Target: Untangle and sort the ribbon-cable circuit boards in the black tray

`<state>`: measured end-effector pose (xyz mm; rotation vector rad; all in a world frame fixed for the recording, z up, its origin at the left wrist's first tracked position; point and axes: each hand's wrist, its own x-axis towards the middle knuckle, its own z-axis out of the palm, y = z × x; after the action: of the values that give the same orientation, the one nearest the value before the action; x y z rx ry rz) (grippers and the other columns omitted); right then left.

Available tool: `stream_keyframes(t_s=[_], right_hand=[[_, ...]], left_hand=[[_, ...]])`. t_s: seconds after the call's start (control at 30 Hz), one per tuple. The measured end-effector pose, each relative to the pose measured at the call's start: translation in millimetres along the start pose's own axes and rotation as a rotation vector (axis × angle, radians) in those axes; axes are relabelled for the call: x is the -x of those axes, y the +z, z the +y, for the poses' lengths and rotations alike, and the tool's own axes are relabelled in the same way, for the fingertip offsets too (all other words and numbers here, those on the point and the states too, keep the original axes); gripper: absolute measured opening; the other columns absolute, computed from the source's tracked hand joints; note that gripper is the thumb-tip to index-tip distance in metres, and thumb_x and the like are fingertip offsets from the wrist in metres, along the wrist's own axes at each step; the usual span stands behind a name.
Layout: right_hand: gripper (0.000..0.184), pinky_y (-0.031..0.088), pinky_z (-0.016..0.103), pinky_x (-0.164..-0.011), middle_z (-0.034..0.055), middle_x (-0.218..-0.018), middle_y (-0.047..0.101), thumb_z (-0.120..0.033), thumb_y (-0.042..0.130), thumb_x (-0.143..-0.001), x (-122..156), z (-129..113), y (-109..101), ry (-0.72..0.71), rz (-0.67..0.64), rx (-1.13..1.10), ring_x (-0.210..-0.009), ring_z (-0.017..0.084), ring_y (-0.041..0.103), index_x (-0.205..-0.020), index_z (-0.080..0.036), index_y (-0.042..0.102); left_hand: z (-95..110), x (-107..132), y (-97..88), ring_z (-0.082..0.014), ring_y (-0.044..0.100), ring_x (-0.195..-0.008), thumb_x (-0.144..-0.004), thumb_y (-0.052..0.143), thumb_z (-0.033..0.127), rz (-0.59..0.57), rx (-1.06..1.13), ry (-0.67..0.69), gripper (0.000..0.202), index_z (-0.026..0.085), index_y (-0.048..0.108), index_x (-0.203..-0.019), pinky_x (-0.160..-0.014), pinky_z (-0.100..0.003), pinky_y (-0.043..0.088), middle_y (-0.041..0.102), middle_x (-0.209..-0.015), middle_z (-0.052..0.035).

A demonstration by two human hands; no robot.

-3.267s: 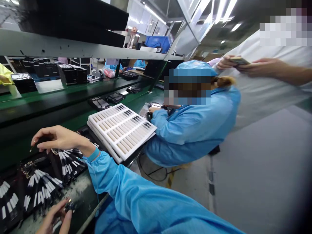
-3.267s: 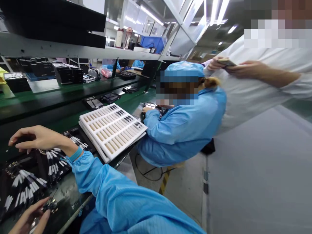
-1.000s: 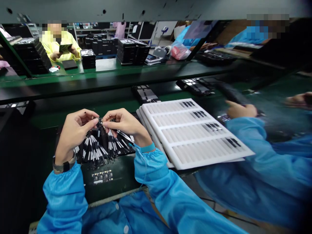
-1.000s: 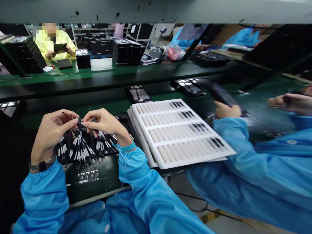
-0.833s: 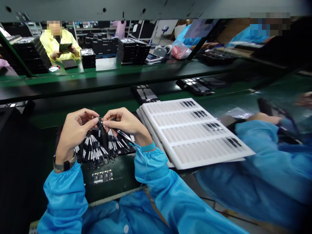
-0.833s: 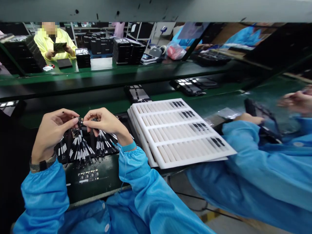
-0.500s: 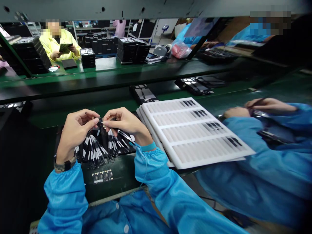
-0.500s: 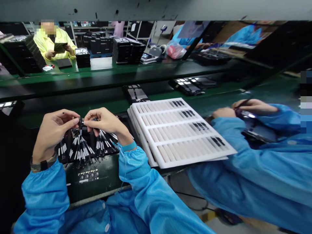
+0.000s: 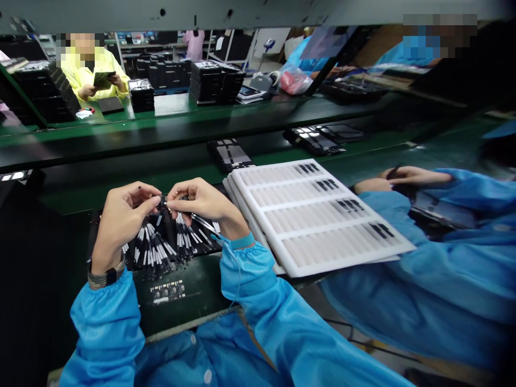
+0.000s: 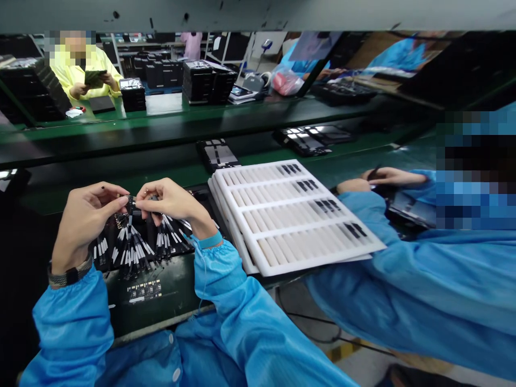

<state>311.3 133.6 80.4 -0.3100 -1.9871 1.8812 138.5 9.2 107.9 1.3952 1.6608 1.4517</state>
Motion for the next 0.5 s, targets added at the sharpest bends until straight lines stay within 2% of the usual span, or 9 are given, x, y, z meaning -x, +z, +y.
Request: stream_keyframes(t_s=[0.13, 0.3, 0.5], right_hand=[[0.035, 0.049, 0.02, -0.044, 0.0021, -0.07, 0.073, -0.043, 0.083, -0.087, -1.0, 1.9, -2.1, 0.02, -0.002, 0.013, -0.045, 0.011, 0.063, -0.09, -0.012, 0.067], [0.041, 0.05, 0.02, -0.045, 0.0024, -0.072, 0.075, -0.047, 0.088, -0.083, -1.9, 4.1, -6.9, 0.046, -0.052, -0.023, -0.046, 0.011, 0.063, -0.09, -0.012, 0.067], [0.034, 0.054, 0.021, -0.052, 0.0038, -0.076, 0.077, -0.04, 0.087, -0.085, -3.9, 5.9, -9.5, -0.018, -0.081, -0.06, -0.053, 0.012, 0.068, -0.091, -0.011, 0.069]], left_hand=[[-0.2, -0.2, 0.7, -0.0164, 0.069, -0.065, -0.08, 0.078, 0.023, -0.006, -0.056, -0.005, 0.004, 0.02, 0.078, -0.082, -0.064, -0.027, 0.054, 0.074, -0.071, -0.0011], [1.5, -0.6, 2.1, -0.0172, 0.071, -0.065, -0.078, 0.078, 0.024, -0.037, -0.022, -0.056, 0.006, 0.02, 0.08, -0.083, -0.063, -0.026, 0.054, 0.074, -0.069, -0.0014], [2.6, -2.5, 2.3, -0.0156, 0.069, -0.061, -0.074, 0.083, 0.024, -0.045, 0.052, -0.143, 0.011, 0.018, 0.08, -0.083, -0.061, -0.025, 0.055, 0.074, -0.066, -0.0022]])
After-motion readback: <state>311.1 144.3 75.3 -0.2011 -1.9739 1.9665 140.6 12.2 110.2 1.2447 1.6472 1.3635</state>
